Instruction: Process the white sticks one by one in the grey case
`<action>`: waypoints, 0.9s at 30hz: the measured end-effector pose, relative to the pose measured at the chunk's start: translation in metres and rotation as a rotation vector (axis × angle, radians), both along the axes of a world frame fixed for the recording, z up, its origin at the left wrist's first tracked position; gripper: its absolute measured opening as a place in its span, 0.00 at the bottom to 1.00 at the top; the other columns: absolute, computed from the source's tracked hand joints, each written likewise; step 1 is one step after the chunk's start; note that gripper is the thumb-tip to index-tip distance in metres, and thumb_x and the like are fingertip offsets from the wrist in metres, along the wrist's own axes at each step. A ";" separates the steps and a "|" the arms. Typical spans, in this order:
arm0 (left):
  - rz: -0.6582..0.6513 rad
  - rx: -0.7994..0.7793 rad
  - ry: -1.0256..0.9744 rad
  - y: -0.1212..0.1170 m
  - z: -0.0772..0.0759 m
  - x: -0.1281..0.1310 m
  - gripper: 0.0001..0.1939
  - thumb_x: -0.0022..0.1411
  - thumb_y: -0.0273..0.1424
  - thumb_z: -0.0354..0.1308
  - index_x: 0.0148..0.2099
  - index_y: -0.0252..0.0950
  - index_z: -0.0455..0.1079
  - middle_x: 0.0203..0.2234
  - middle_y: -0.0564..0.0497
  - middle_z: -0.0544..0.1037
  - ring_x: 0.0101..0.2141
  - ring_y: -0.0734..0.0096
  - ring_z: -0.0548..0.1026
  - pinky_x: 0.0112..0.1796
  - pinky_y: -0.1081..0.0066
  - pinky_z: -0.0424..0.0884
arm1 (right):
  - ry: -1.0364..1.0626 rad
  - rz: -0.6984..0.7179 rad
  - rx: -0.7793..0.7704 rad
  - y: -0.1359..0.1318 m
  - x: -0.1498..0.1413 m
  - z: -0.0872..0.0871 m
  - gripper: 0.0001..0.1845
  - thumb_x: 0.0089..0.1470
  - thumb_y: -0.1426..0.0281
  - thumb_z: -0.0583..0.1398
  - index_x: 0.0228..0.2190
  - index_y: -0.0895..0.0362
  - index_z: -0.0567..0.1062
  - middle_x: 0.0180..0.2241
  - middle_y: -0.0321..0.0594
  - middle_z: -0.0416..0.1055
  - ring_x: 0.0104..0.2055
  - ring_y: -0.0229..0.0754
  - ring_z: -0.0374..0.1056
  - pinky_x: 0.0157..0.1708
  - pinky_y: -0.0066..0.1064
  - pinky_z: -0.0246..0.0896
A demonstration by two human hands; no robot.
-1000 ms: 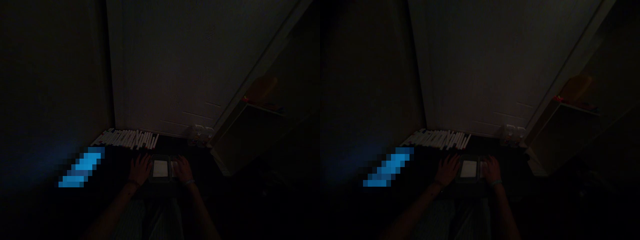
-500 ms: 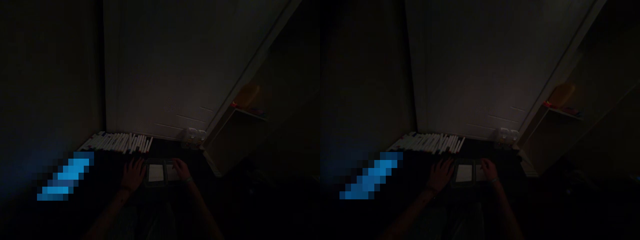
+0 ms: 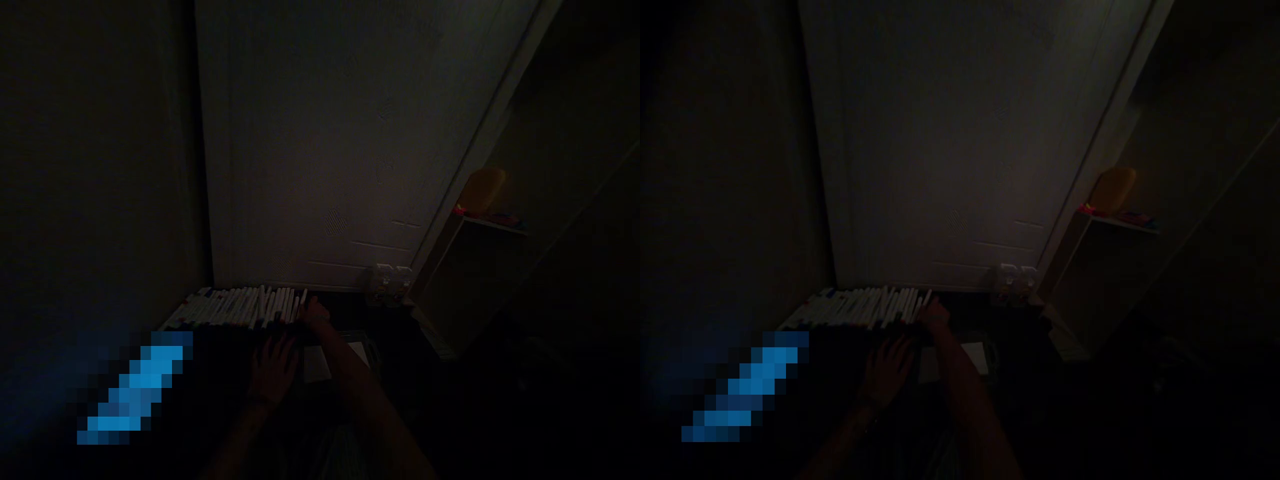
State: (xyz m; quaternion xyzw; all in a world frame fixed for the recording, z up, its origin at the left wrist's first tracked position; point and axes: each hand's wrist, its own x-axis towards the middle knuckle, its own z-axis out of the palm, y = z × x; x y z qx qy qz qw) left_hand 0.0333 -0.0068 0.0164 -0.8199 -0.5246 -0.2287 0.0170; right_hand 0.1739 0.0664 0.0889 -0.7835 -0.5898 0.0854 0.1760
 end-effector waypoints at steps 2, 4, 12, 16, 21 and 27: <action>0.005 0.014 0.001 0.000 0.000 0.000 0.22 0.60 0.40 0.40 0.56 0.49 0.56 0.56 0.54 0.59 0.57 0.58 0.51 0.53 0.50 0.45 | -0.011 -0.041 -0.009 0.006 -0.004 -0.003 0.27 0.54 0.61 0.48 0.49 0.67 0.58 0.40 0.58 0.69 0.40 0.48 0.68 0.35 0.37 0.61; 0.010 0.018 -0.002 0.000 0.000 0.001 0.21 0.60 0.40 0.40 0.56 0.49 0.57 0.56 0.54 0.60 0.57 0.58 0.51 0.53 0.51 0.45 | -0.067 -0.046 -0.037 0.010 -0.007 -0.006 0.27 0.53 0.62 0.49 0.52 0.63 0.55 0.41 0.56 0.69 0.41 0.48 0.68 0.36 0.38 0.61; 0.021 0.001 -0.036 0.001 -0.001 0.003 0.21 0.61 0.38 0.39 0.56 0.48 0.57 0.56 0.54 0.60 0.57 0.59 0.50 0.54 0.52 0.43 | -0.112 0.058 -0.104 0.014 0.001 -0.011 0.28 0.52 0.69 0.50 0.54 0.59 0.51 0.42 0.52 0.68 0.42 0.46 0.67 0.38 0.36 0.61; 0.020 0.003 -0.037 0.000 0.000 0.003 0.21 0.61 0.39 0.39 0.56 0.48 0.57 0.56 0.54 0.60 0.57 0.59 0.50 0.54 0.52 0.43 | -0.010 0.063 -0.066 0.016 0.015 -0.013 0.22 0.55 0.71 0.47 0.52 0.61 0.54 0.41 0.51 0.69 0.41 0.44 0.67 0.38 0.33 0.60; 0.024 0.000 -0.040 -0.002 0.003 0.003 0.21 0.61 0.40 0.39 0.56 0.48 0.57 0.56 0.54 0.60 0.57 0.59 0.50 0.54 0.52 0.42 | -0.004 0.069 -0.020 0.012 0.037 -0.017 0.18 0.59 0.73 0.40 0.48 0.56 0.60 0.43 0.42 0.69 0.43 0.37 0.66 0.40 0.26 0.57; 0.011 -0.016 -0.047 -0.003 0.005 0.003 0.21 0.61 0.40 0.39 0.55 0.47 0.58 0.56 0.55 0.60 0.57 0.60 0.50 0.54 0.52 0.42 | -0.035 0.103 -0.016 -0.005 0.048 -0.025 0.18 0.59 0.71 0.42 0.47 0.52 0.64 0.42 0.37 0.69 0.43 0.35 0.65 0.40 0.24 0.57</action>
